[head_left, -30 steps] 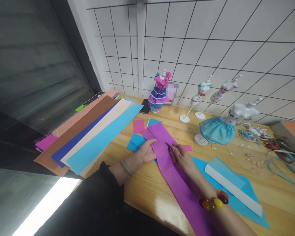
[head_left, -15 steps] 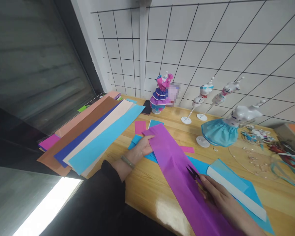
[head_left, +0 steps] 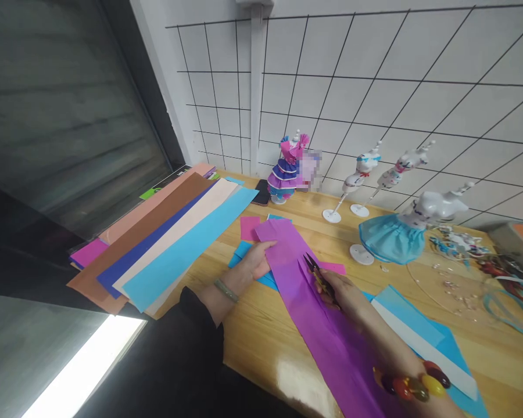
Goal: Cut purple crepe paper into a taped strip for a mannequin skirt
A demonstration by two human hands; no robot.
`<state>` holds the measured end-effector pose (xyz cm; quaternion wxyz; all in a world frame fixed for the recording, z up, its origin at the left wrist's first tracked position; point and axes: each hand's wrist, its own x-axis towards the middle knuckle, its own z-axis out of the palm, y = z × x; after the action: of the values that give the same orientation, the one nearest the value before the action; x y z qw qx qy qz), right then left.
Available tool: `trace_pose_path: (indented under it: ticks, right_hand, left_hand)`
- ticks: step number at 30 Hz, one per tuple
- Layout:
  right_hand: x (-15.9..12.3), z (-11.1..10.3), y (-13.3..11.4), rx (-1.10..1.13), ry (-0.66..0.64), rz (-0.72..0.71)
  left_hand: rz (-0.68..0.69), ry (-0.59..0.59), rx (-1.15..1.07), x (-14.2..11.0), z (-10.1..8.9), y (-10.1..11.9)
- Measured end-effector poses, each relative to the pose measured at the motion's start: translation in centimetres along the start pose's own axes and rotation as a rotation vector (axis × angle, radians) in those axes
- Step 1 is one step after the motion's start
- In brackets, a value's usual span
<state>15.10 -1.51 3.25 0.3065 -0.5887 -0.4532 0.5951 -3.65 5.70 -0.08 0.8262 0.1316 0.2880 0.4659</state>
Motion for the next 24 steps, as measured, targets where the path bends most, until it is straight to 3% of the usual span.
trace_pose_path:
  ticks: [8, 16, 24]
  right_hand:
    - [2.0, 1.3, 0.1, -0.054, -0.025, -0.030]
    - [2.9, 1.5, 1.3, -0.034, 0.008, -0.039]
    - [3.2, 2.2, 0.9, 0.000, -0.003, -0.026]
  left_hand:
    - [0.100, 0.057, 0.077, -0.2, 0.3, 0.0]
    - [0.216, 0.029, 0.179, 0.7, -0.9, -0.5]
    - [0.223, 0.051, 0.228, 0.3, -0.7, -0.3]
